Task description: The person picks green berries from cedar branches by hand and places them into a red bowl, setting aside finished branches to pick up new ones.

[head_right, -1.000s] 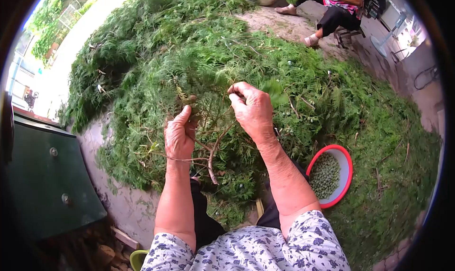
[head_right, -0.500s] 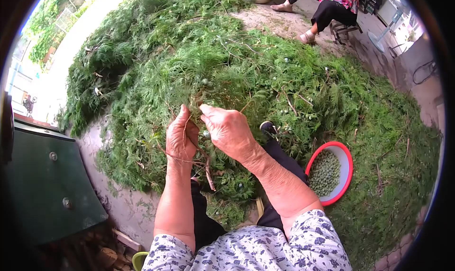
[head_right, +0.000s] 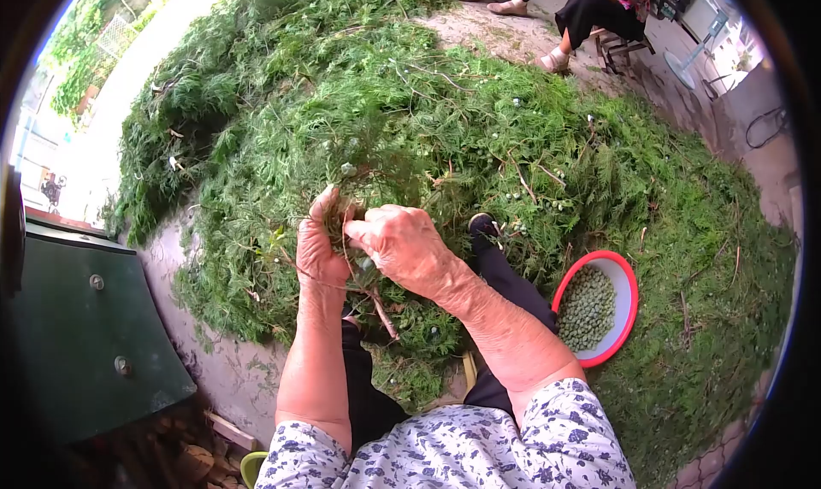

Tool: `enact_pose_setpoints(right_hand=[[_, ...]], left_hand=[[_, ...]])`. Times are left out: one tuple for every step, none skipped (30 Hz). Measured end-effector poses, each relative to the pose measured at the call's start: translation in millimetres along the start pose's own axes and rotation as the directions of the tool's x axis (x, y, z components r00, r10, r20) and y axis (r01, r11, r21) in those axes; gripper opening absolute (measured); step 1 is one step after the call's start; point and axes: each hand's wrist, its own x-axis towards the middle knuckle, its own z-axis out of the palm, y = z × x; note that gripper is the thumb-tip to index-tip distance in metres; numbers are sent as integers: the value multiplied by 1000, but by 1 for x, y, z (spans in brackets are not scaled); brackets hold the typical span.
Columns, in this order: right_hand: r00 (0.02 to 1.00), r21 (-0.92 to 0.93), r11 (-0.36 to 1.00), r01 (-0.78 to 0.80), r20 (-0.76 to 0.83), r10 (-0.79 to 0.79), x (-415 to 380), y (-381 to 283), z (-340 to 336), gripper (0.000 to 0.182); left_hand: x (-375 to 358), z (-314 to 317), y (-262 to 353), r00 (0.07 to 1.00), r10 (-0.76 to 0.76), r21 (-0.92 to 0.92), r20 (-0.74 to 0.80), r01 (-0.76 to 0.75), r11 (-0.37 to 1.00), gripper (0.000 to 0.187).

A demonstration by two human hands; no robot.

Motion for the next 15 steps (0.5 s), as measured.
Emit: enact_pose_setpoints(right_hand=[[1000,0,1000,0,0,0,1,2,0,15],[996,122,992,-17,-80,27,2,5,-1,14],[986,244,970,-24,-155,64,2,7,-1,14],[953,384,905,-184,-154,260,2,6,-3,12],[920,391,893,-225,-218,327,4,8,-3,11],[877,400,878,-264,-280,391,6,11,-3,10],[853,434,864,-256,-318,413,7,17,-1,11],[852,433,864,-258,-321,415,8,18,0,11],[834,465,852,-240,-351,426,10,17,1,12],[816,496,840,-220,-379,437,12,17,3,13],[822,442,873,-206,-406,400,13,17,4,17],[820,441,873,-209,-407,402,14,19,6,17],[826,398,892,-212,-415,382,15,21,9,19],[831,355,910,-215,-422,361,16,22,11,21],[839,363,899,-246,-384,385,16,20,10,24]], left_hand=[[2,-1,-2,999,42,-9,-22,-42,999,15],[4,-2,-3,999,42,-10,-22,-42,999,15],[7,-3,-3,999,12,-54,-34,-14,998,14],[6,-1,-2,999,-17,-99,-45,13,995,13],[-2,3,-1,999,23,-60,-24,-24,998,13],[-4,4,-1,999,22,-60,-24,-23,998,13],[-5,6,-2,1000,26,-45,-17,-27,999,12],[-5,7,-3,999,31,-29,-8,-31,999,12],[-1,2,-6,999,29,13,14,-29,999,11],[-3,3,-7,1000,26,14,15,-27,1000,11],[-5,6,-9,1000,28,50,10,-29,998,12],[-6,7,-11,1000,30,86,5,-30,996,14],[-5,4,-14,998,28,58,57,-31,998,14],[-3,1,-16,998,26,59,57,-29,998,14],[-2,-2,-18,996,-2,43,91,-2,999,14]])
